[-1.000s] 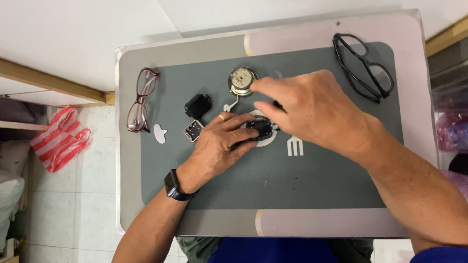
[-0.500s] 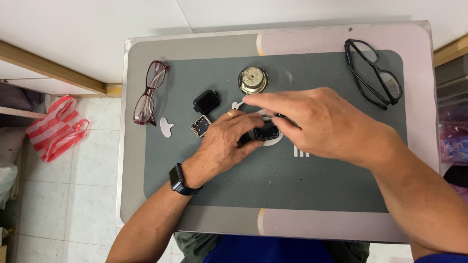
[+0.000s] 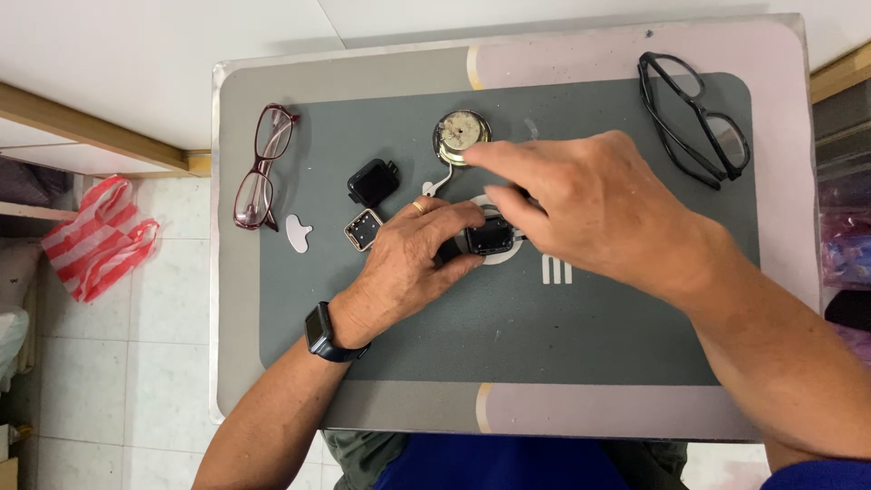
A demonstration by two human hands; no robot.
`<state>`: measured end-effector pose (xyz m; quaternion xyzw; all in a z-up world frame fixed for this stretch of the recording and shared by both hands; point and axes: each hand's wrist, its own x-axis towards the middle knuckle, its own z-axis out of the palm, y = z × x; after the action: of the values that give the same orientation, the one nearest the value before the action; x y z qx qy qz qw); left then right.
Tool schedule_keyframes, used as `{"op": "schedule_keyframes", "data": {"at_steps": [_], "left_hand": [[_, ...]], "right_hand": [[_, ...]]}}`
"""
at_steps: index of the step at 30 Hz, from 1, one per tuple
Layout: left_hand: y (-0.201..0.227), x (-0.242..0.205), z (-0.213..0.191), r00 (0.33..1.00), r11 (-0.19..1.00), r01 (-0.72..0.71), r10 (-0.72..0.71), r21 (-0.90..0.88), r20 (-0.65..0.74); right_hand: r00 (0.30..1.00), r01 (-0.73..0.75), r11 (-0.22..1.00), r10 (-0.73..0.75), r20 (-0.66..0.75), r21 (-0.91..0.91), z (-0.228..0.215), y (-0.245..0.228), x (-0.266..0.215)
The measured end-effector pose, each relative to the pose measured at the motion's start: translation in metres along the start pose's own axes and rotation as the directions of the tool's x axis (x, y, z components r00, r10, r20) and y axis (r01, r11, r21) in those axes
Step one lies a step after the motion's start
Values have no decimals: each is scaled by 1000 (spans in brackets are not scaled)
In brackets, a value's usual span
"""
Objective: The person uses a screwdriver to remove screws from the back of a smartwatch. They then lift off the back cover and remove the internal circuit board, placing the components on the work mat.
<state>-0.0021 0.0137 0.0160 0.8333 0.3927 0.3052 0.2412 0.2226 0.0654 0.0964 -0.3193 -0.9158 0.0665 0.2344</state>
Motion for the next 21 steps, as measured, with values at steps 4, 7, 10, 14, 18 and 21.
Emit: {"op": "schedule_keyframes", "data": {"at_steps": [4,7,10,14,18,21], "left_hand": [[1,-1,-2,1000,1000,-6,6,1,-10],[1,0,-1,1000,1000,1,-1,-8,13],[0,0,-1,1000,1000,-8,8,-1,11],[-1,0,-2,998,998,-66,66,2,-10],[1,3,-5,995,995,-103,103,-6,-1],[0,1,-4,995,995,-102,102,-3,1]], "right_hand": [[973,25,937,-103,207,349,-19,-10,7],[996,44,991,-54,74,128,-7,-5,1],[1000,18,994,-20,-15,-106,-3,-1,0],[990,33,984,-56,131,174,-11,-8,2],[1000,31,992,-31,-1,-125,1,1,-3],[977,4,972,-54,204,235,-19,-8,7]]}}
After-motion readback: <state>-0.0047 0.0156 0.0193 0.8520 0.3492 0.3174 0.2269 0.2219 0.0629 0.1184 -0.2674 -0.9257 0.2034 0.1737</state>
